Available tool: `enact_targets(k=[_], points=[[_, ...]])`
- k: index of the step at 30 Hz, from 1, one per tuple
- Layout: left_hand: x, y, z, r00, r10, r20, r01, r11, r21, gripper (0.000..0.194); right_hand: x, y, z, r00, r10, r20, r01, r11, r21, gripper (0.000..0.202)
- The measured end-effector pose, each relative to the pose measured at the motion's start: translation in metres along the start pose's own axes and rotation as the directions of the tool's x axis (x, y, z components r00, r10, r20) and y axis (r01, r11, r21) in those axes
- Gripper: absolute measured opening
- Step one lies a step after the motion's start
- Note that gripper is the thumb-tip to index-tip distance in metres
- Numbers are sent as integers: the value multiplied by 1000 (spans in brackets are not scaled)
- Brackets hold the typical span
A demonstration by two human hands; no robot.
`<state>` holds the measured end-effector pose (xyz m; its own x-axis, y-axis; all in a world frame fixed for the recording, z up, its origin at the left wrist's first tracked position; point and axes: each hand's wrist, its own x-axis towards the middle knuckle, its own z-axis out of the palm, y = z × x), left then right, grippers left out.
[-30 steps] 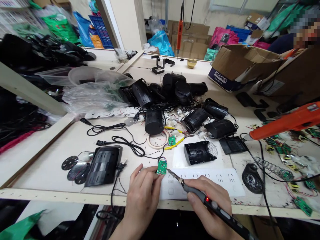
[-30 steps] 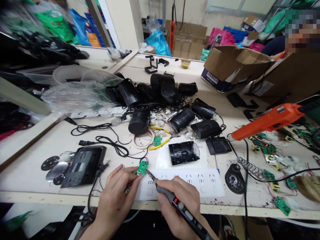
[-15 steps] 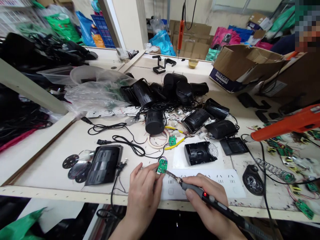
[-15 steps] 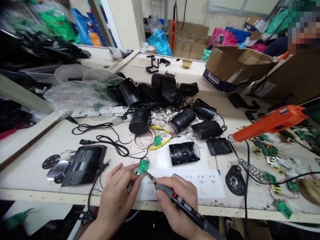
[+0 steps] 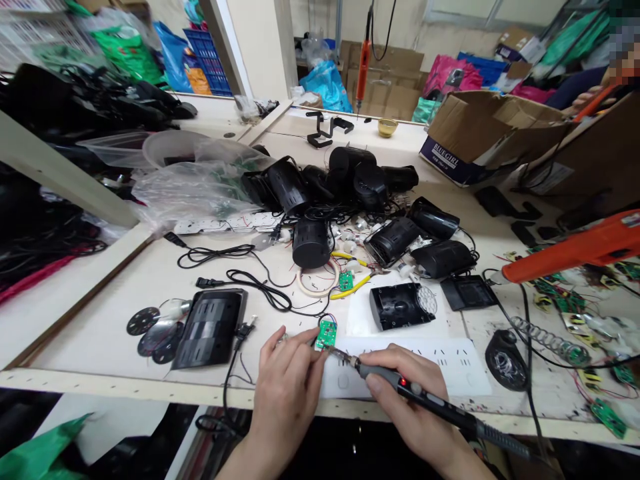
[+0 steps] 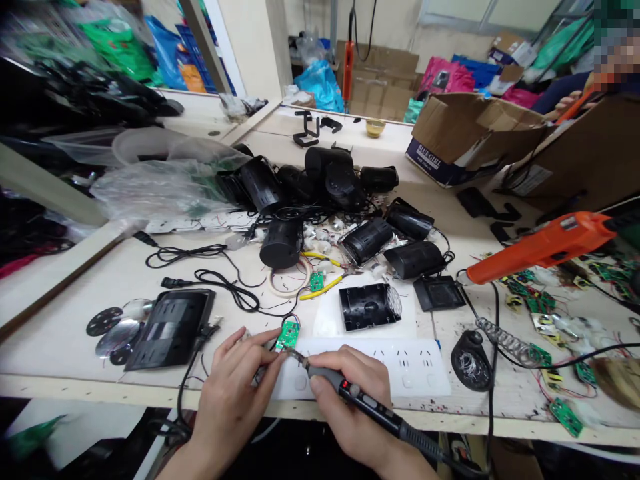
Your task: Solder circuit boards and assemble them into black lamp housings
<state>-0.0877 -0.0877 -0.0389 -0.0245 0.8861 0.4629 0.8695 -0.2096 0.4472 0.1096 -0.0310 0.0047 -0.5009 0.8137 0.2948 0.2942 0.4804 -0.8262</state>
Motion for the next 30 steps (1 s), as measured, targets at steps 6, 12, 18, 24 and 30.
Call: enact_targets(k=[6,12,18,24,30], points=[[0,0,-1,1000,6,23,-6,1000,-9,15,3,-3,-1,1000,-15,14,15,1000,20,14],[2,3,-5,1000,8,24,-7,1000,-27,15,4,-5,5,1000,-24,-7,24,1000,10,12],[1,6,-9,999,18,31,-16,998,-55,15,0,-6,-4,999,-35,-20,36,998,56,15],[-4,1,-10,998,41,54,-38,998,-55,11,5,3,3,980,-110,-166,101,993,-63,30],[-5,-3,-11,997,76,29,-74,996,-55,9,28,22,40,978,-124,-168,89,975,-203,22]])
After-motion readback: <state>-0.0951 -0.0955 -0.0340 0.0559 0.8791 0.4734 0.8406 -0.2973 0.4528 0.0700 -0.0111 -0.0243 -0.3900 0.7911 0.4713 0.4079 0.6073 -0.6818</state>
